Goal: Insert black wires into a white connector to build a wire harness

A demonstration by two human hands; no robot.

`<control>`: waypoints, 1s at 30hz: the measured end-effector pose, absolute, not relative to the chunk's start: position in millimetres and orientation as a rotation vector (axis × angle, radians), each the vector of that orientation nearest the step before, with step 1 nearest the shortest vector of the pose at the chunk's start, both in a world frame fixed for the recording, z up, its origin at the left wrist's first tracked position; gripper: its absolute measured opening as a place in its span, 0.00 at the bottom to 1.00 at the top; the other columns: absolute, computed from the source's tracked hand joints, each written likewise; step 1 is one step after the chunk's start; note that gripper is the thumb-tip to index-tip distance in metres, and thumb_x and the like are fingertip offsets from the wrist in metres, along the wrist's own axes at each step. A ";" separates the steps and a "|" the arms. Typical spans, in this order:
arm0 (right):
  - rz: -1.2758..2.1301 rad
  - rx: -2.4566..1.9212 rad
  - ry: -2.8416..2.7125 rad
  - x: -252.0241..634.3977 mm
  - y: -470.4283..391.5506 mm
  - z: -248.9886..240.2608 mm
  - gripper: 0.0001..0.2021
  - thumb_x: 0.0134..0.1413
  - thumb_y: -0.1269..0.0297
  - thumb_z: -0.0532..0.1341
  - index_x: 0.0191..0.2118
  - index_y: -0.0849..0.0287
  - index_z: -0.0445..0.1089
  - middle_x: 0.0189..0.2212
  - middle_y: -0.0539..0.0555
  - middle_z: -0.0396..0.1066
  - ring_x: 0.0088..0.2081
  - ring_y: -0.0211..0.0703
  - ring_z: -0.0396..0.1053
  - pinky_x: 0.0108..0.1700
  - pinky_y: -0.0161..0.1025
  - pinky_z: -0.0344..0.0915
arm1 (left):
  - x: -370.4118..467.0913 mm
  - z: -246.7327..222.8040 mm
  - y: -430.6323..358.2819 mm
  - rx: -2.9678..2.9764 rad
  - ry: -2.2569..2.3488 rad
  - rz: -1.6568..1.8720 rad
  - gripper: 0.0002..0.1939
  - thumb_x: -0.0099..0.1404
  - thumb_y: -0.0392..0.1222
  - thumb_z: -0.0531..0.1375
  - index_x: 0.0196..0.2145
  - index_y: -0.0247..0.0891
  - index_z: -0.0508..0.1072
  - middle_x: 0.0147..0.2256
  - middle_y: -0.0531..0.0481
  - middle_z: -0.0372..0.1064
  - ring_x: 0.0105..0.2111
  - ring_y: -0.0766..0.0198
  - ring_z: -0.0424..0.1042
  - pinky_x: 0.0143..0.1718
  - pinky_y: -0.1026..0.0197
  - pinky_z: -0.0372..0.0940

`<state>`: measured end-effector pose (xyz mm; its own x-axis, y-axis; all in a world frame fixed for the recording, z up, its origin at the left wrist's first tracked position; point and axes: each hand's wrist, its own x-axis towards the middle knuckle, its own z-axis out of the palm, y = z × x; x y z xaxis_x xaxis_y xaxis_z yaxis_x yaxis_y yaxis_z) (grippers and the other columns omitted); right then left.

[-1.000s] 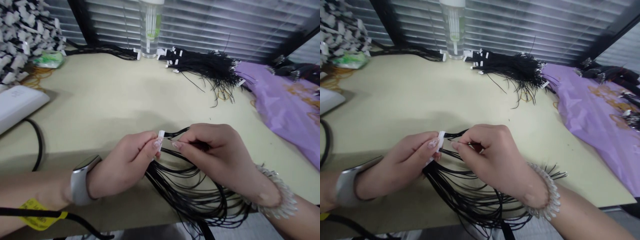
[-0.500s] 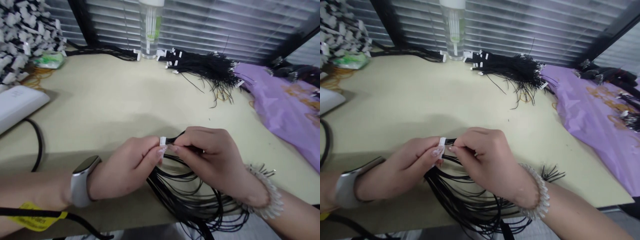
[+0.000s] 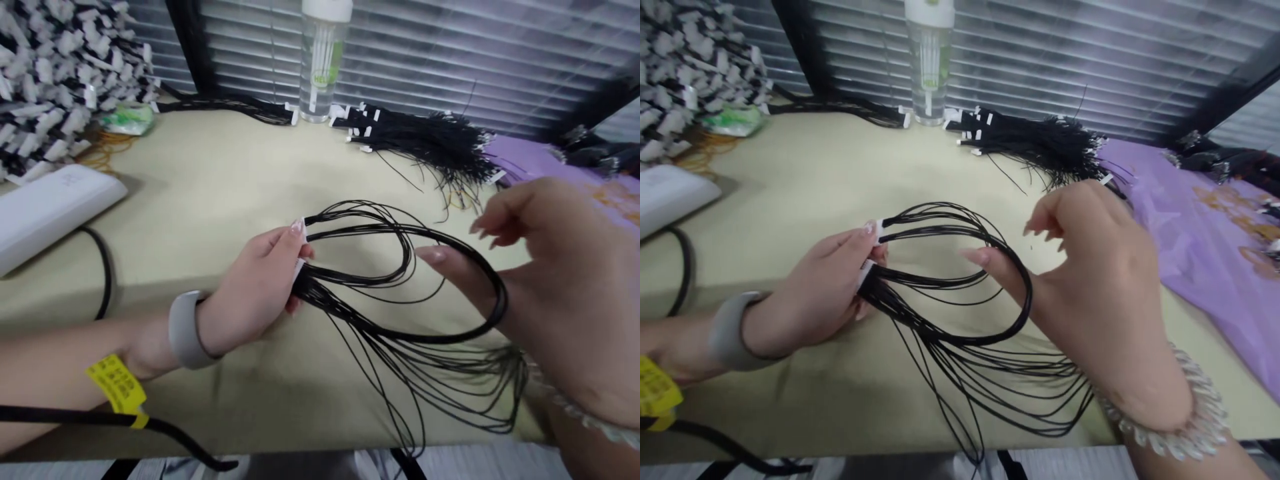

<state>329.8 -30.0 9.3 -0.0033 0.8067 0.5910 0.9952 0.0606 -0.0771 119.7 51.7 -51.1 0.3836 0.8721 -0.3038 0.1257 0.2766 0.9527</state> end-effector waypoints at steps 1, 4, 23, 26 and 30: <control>-0.476 -1.855 -1.869 331.8 -32.1 10.8 0.25 0.50 0.40 0.58 0.26 0.61 0.60 0.21 0.51 0.58 0.24 0.35 0.57 0.26 0.35 0.53 | 119.4 -51.1 51.9 1.198 1.067 0.669 0.22 0.63 0.60 0.50 0.27 0.37 0.64 0.21 0.56 0.56 0.12 0.74 0.57 0.09 0.69 0.56; 0.120 -1.976 -2.131 335.3 -39.2 12.4 0.27 0.55 0.44 0.54 0.17 0.60 0.56 0.12 0.48 0.52 0.15 0.30 0.49 0.16 0.32 0.45 | 118.9 -51.0 51.3 1.223 1.047 0.690 0.22 0.64 0.59 0.50 0.27 0.37 0.65 0.20 0.57 0.56 0.11 0.74 0.57 0.09 0.70 0.56; 0.771 -1.707 -2.039 280.4 -31.1 -21.2 0.18 0.61 0.59 0.49 0.23 0.60 0.62 0.17 0.45 0.58 0.20 0.28 0.52 0.22 0.30 0.48 | 120.9 -43.3 39.6 1.530 1.016 0.654 0.19 0.67 0.54 0.47 0.26 0.37 0.61 0.17 0.57 0.59 0.11 0.74 0.59 0.10 0.73 0.55; 0.887 -1.688 -2.034 279.5 -31.7 -21.0 0.18 0.61 0.61 0.50 0.21 0.62 0.58 0.16 0.45 0.53 0.19 0.28 0.49 0.21 0.30 0.46 | 120.8 -42.6 38.7 1.558 1.010 0.637 0.19 0.68 0.53 0.47 0.26 0.37 0.61 0.17 0.57 0.59 0.12 0.74 0.60 0.11 0.73 0.55; 0.907 -1.658 -2.042 276.1 -32.3 -23.6 0.16 0.60 0.62 0.50 0.22 0.62 0.57 0.17 0.45 0.54 0.21 0.28 0.50 0.22 0.29 0.47 | 120.4 -40.6 38.9 1.569 1.033 0.608 0.19 0.68 0.52 0.46 0.26 0.37 0.61 0.18 0.56 0.60 0.12 0.73 0.60 0.11 0.72 0.55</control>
